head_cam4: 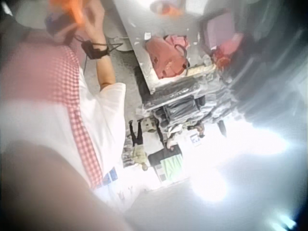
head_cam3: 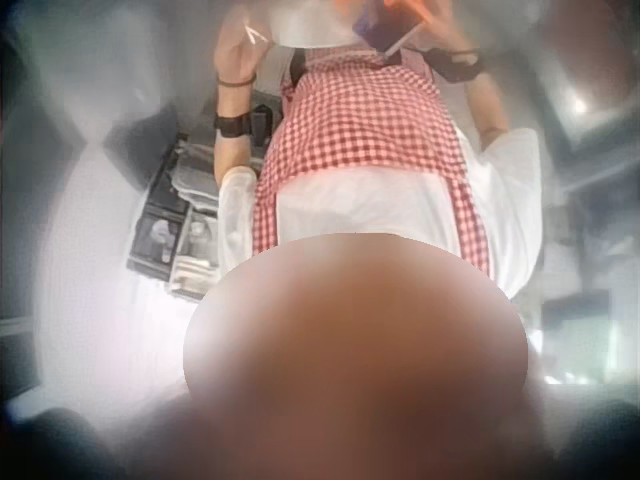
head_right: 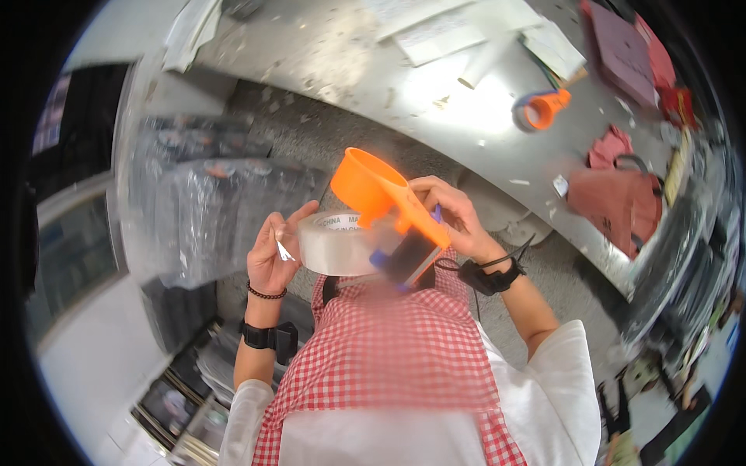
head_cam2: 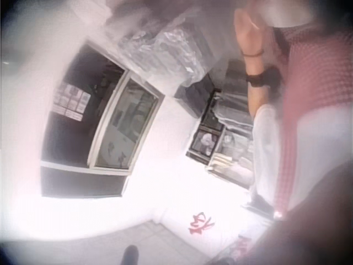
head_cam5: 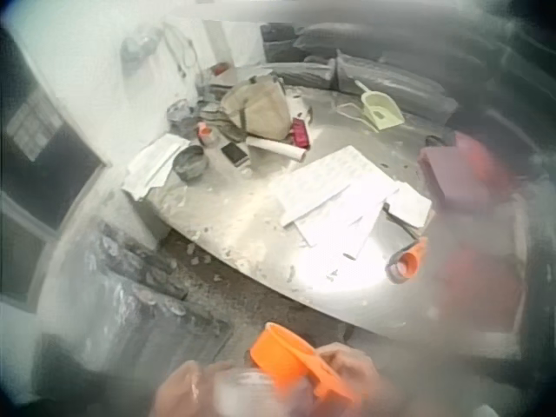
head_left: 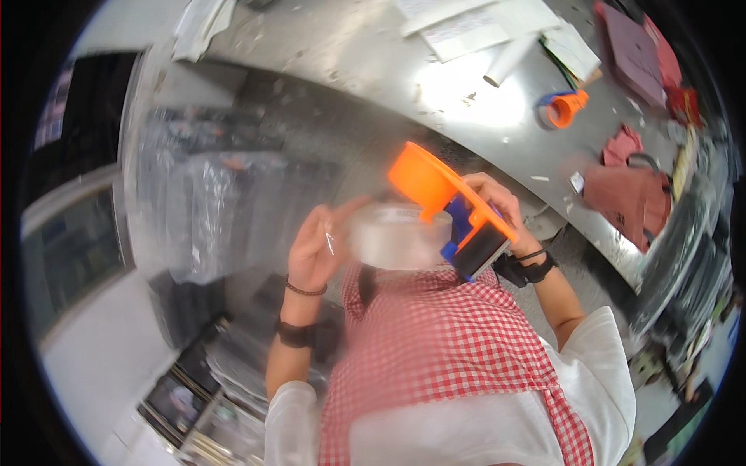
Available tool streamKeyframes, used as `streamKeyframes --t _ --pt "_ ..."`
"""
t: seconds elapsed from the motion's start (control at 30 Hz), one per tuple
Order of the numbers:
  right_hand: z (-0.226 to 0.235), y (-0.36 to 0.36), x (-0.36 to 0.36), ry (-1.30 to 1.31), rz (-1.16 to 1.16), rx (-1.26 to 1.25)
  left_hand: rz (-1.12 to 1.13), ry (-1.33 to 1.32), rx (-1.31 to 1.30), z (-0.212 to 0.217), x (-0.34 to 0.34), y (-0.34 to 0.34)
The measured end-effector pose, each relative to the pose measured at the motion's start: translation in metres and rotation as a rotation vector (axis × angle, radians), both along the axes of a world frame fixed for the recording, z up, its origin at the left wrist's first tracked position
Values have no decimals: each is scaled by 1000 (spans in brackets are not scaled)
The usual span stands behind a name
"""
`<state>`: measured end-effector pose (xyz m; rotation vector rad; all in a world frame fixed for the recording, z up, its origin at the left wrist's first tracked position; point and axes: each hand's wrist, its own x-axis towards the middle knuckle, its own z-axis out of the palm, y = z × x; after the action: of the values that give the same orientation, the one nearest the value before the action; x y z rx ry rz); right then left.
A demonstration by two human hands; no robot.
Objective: The person places items into large plastic bags, seals the bags with a tape dispenser, and moves them to stacks in a storage area.
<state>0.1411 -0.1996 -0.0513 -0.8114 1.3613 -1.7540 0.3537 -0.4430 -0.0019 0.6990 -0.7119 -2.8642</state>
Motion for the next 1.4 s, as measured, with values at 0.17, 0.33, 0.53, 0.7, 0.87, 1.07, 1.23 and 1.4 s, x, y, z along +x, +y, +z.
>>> streamKeyframes --t 0.17,0.33,0.53,0.7,0.87,1.07,1.23,1.4 --pt "15 -67 -3 353 415 -106 228 -9 78 6 57 -3" --pt "32 -132 24 371 786 -105 460 149 373 -17 112 -3" --pt "22 -182 93 89 818 147 555 142 819 -31 171 -24" --pt "25 -247 128 384 1026 121 469 -53 324 -25 203 -68" --pt "53 -308 181 506 1232 75 576 160 503 -32 249 -111" --pt "34 -375 244 -220 1373 27 606 139 513 -42 294 -154" --pt "-11 -419 255 -644 1220 337 547 106 545 -55 313 -181" --pt "-12 -473 256 -1226 889 458 758 -98 223 -40 288 -227"
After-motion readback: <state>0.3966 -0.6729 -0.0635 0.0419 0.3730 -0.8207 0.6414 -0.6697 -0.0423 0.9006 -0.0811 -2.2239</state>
